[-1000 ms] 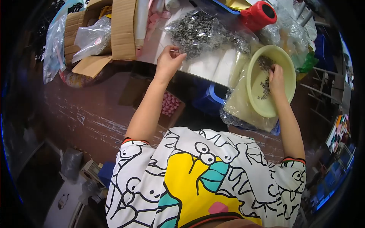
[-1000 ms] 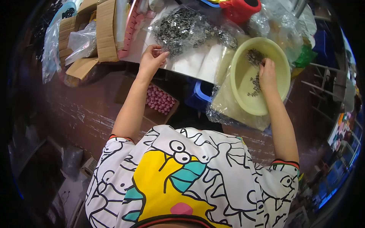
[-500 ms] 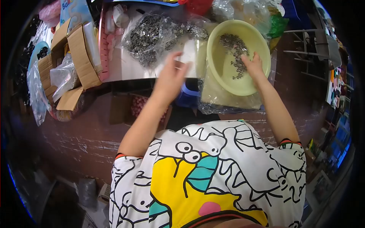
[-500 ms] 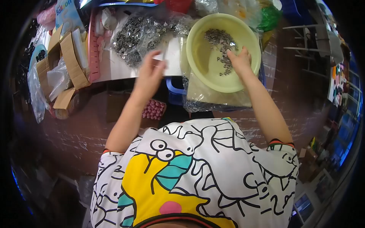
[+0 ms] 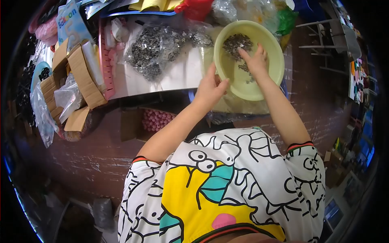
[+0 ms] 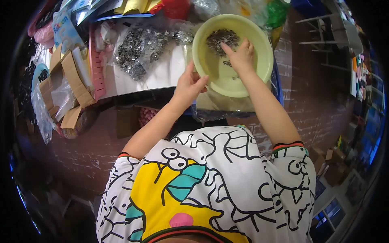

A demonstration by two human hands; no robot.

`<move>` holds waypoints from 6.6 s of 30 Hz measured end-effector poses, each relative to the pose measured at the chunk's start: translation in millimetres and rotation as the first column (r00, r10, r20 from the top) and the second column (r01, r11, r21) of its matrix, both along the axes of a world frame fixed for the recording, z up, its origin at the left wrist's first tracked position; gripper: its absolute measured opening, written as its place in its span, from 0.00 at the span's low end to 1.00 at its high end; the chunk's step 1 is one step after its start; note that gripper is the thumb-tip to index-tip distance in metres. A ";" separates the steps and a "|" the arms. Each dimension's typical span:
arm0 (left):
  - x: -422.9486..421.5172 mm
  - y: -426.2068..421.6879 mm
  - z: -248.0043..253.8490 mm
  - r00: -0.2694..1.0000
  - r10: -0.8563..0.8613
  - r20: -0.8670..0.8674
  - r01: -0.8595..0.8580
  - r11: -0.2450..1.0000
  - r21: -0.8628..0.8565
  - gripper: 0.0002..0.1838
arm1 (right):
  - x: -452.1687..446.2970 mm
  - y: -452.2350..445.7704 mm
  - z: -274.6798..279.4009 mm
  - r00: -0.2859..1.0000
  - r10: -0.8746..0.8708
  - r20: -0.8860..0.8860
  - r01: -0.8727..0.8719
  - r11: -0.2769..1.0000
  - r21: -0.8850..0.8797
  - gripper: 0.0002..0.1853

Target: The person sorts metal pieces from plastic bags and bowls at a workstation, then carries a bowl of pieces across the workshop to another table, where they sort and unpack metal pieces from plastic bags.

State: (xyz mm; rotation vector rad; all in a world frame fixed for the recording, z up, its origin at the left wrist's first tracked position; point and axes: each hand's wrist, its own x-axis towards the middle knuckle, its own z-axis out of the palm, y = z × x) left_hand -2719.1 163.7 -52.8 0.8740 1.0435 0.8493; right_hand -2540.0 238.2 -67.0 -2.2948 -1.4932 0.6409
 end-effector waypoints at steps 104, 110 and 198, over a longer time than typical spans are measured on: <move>-210.2 92.8 -31.2 0.653 0.617 -0.438 -0.478 0.785 0.394 0.12 | -197.4 88.5 38.3 0.105 0.993 0.057 -0.985 0.096 0.141 0.24; -216.1 101.2 -37.4 0.646 0.632 -0.427 -0.458 0.769 0.445 0.11 | -182.8 82.4 29.0 0.067 0.986 0.150 -0.987 0.043 0.157 0.09; 15.2 16.4 1.3 0.989 0.094 -0.116 -0.099 0.994 -0.039 0.19 | -27.2 -4.1 -0.6 0.618 0.752 0.228 -0.765 0.642 -0.044 0.24</move>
